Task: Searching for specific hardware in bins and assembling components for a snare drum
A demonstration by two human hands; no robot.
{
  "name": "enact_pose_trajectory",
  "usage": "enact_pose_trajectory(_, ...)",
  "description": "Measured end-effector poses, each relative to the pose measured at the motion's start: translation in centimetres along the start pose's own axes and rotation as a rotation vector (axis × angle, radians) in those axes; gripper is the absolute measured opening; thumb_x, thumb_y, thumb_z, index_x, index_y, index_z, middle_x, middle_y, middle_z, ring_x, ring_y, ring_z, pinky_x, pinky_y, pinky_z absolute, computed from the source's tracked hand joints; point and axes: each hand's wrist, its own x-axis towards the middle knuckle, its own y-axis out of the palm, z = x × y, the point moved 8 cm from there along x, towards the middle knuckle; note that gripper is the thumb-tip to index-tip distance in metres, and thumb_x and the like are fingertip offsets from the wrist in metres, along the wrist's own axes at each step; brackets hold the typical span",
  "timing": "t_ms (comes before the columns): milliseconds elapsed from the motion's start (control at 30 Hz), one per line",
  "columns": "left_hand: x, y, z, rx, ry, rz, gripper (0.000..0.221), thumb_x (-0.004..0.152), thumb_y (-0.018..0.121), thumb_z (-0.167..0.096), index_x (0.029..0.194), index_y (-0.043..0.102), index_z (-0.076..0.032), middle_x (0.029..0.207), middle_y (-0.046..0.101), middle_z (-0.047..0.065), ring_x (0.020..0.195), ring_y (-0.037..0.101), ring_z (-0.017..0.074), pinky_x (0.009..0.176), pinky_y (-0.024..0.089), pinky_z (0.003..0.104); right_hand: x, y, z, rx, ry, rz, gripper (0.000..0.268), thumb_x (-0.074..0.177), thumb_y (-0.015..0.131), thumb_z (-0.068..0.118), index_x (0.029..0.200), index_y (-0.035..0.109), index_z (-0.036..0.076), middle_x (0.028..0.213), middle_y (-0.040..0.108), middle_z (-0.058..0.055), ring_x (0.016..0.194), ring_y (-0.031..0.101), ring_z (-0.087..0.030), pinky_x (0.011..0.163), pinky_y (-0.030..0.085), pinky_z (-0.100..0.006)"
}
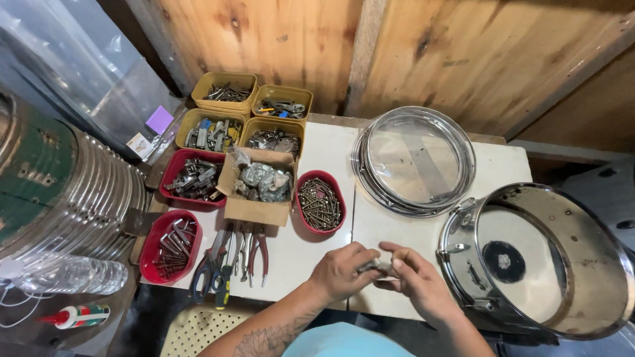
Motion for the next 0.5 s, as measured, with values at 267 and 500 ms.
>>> enact_pose_trajectory(267,-3.1,-8.0,12.7,-0.335,-1.037,-0.209,0.017,0.091,0.074,-0.013,0.104,0.071,-0.023,0.121,0.076,-0.006,0.091,0.079,0.0157,0.054,0.052,0.028,-2.0,-8.8,5.1,-0.657,-0.081,-0.416,0.046,0.087,0.066,0.028,0.127,0.062,0.005,0.155,0.054,-0.009,0.121,0.067,-0.03,0.097,0.056,-0.045)
enact_pose_trajectory(500,-1.2,-17.5,22.0,0.197,-0.826,-0.129,0.033,0.091,0.071,0.001,0.123,0.071,-0.009,0.126,0.066,0.008,0.057,0.064,0.0106,0.039,0.061,0.024,-6.1,-24.8,3.9,-1.06,-0.109,-0.93,0.03,0.101,0.072,0.022,0.123,0.077,0.001,0.134,0.065,-0.017,0.104,0.068,-0.029,0.099,0.048,-0.041)
